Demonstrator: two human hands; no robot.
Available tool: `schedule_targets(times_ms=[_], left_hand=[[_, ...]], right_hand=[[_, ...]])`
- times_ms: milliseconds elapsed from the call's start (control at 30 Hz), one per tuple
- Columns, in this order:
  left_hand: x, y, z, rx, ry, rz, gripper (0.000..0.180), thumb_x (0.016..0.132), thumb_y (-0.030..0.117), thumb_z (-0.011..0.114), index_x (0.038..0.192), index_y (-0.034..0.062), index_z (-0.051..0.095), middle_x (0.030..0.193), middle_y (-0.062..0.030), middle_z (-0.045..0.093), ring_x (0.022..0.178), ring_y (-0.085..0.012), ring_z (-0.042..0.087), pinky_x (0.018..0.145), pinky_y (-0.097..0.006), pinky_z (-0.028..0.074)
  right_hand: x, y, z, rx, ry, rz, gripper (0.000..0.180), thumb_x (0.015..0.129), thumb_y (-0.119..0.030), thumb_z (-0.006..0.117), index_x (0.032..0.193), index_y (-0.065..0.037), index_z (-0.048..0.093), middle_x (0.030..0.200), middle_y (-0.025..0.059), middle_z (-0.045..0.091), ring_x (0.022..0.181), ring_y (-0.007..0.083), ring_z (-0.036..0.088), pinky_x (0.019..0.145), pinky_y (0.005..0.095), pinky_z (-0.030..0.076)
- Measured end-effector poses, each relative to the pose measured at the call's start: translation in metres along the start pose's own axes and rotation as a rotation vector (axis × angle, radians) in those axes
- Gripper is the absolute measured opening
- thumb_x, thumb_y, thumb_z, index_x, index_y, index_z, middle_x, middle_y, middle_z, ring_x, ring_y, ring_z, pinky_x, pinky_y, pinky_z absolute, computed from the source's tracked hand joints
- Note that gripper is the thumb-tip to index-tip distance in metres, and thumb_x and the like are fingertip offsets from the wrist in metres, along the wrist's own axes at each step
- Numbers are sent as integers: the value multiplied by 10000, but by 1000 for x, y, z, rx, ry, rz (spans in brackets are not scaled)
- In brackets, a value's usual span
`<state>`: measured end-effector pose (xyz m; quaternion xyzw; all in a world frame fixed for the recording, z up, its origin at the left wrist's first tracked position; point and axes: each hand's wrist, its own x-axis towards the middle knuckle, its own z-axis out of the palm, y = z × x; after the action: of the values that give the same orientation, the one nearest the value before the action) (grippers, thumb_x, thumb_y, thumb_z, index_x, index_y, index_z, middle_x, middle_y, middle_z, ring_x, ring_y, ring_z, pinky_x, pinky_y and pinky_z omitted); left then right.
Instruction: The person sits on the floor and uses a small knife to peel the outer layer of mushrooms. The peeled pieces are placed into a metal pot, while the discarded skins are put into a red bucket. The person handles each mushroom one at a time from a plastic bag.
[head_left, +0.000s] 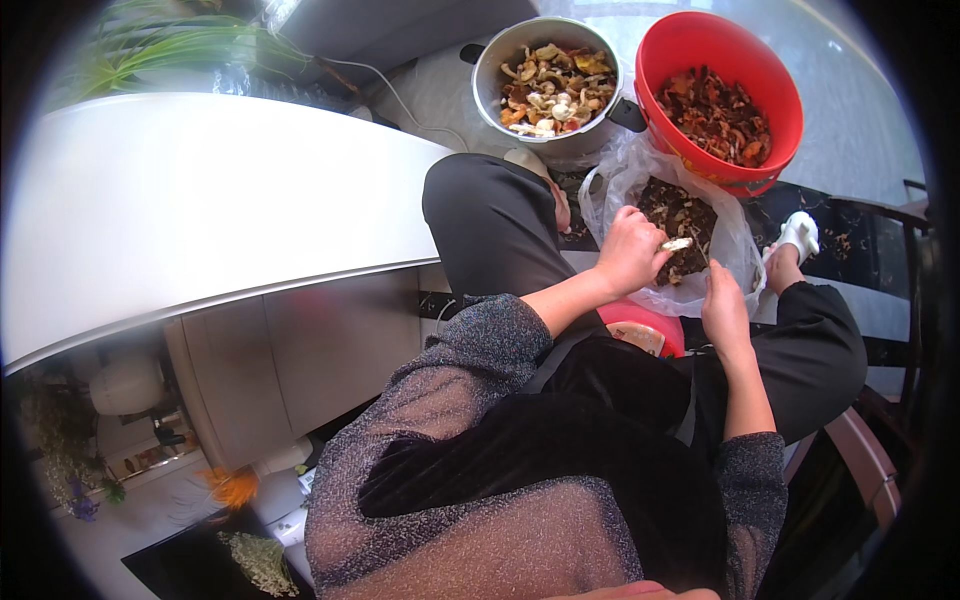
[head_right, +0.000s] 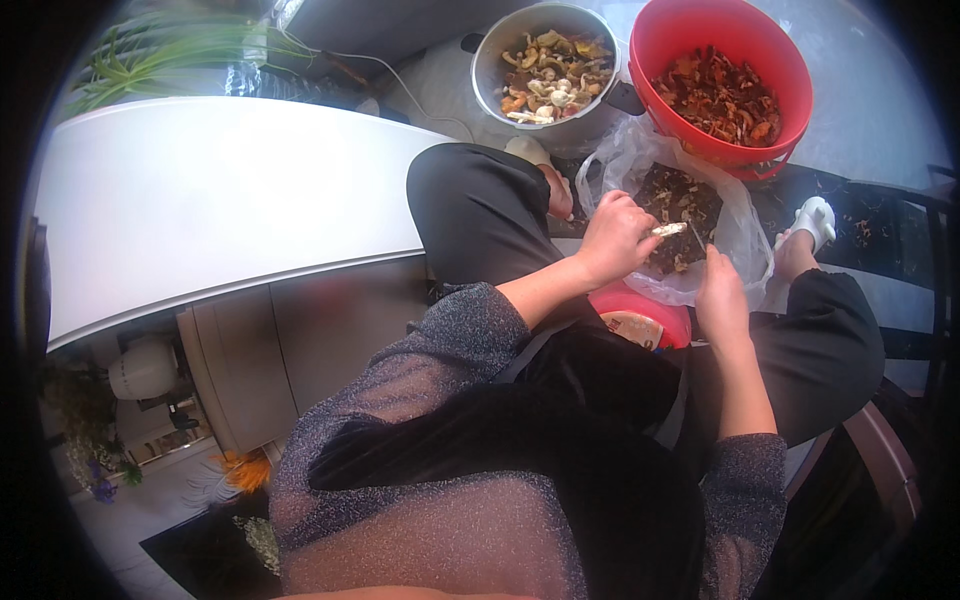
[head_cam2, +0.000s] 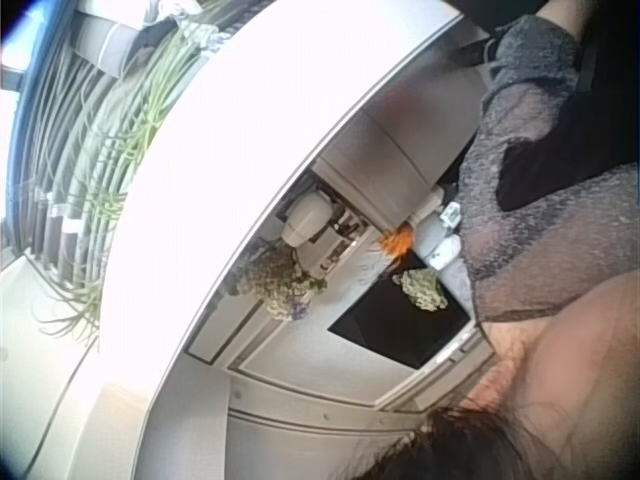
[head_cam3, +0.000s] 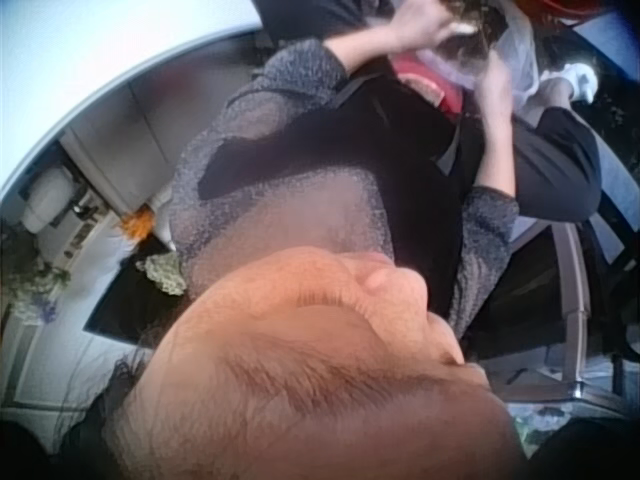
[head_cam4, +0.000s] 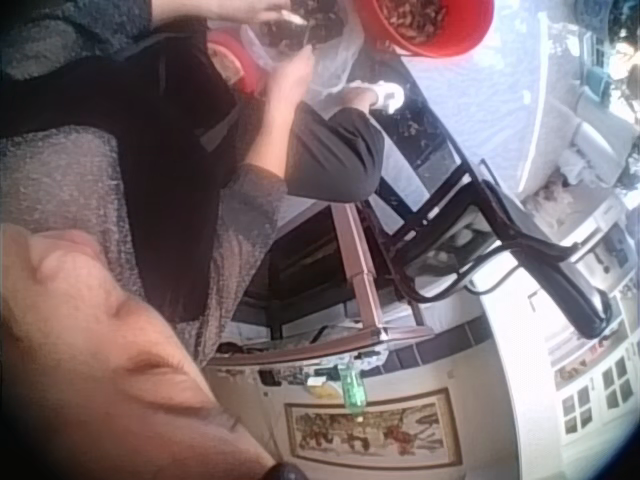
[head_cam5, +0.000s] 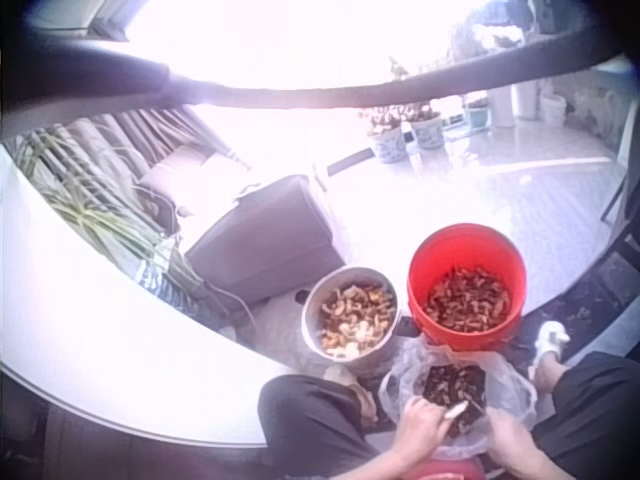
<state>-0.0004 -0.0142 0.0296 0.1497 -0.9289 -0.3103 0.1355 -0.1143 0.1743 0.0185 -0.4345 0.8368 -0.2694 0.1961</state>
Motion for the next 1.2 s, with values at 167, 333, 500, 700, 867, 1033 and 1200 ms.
schedule_targets(times_ms=[167,333,500,700,867,1033,1200], left_hand=[[-1,-2,1,-146,-87,-221,178,751,168,740,827,7,739,742,-137,695,682,-294,653,755,-416,509],[-3,-13,13,-578,-285,-581,244,859,179,716,960,-44,724,815,-116,724,658,-172,680,627,-329,542],[-3,-19,22,-867,-369,-768,265,926,176,681,1013,-74,694,864,-76,705,731,-114,655,677,-267,550],[-2,-20,19,-1040,-380,-846,226,941,196,665,980,-22,710,825,-53,694,715,-107,637,695,-261,531],[-2,-19,16,-1249,-369,-953,226,980,162,579,1005,-31,693,823,-70,693,726,-134,645,731,-261,507],[-4,-17,16,-1382,-345,-1028,224,989,132,546,1040,-50,667,884,-95,687,802,-163,651,774,-283,508],[-8,-16,16,-1453,-374,-1035,231,997,149,537,1060,-41,653,939,-106,676,862,-184,646,820,-307,504]], right_hand=[[-2,-16,-3,32,45,-56,354,913,13,443,1249,89,530,1027,275,611,913,453,616,790,480,509],[-2,-21,1,26,39,-56,382,881,34,444,1247,88,536,1025,273,609,910,449,621,780,480,515],[1,-7,1,-4,10,6,373,884,34,442,1240,87,540,1041,276,612,933,455,616,803,478,511],[2,-8,1,42,58,18,336,929,-5,442,1241,63,548,1057,262,616,968,450,607,829,475,502],[2,-23,-1,145,107,-73,328,939,-14,457,1247,57,544,1040,244,615,953,434,610,814,465,503],[-2,-33,2,124,29,-121,333,927,5,468,1246,65,539,1014,246,607,928,426,615,795,455,507],[-1,-24,5,209,27,-67,316,947,-14,462,1236,82,547,1101,276,613,1010,432,610,869,450,498]])
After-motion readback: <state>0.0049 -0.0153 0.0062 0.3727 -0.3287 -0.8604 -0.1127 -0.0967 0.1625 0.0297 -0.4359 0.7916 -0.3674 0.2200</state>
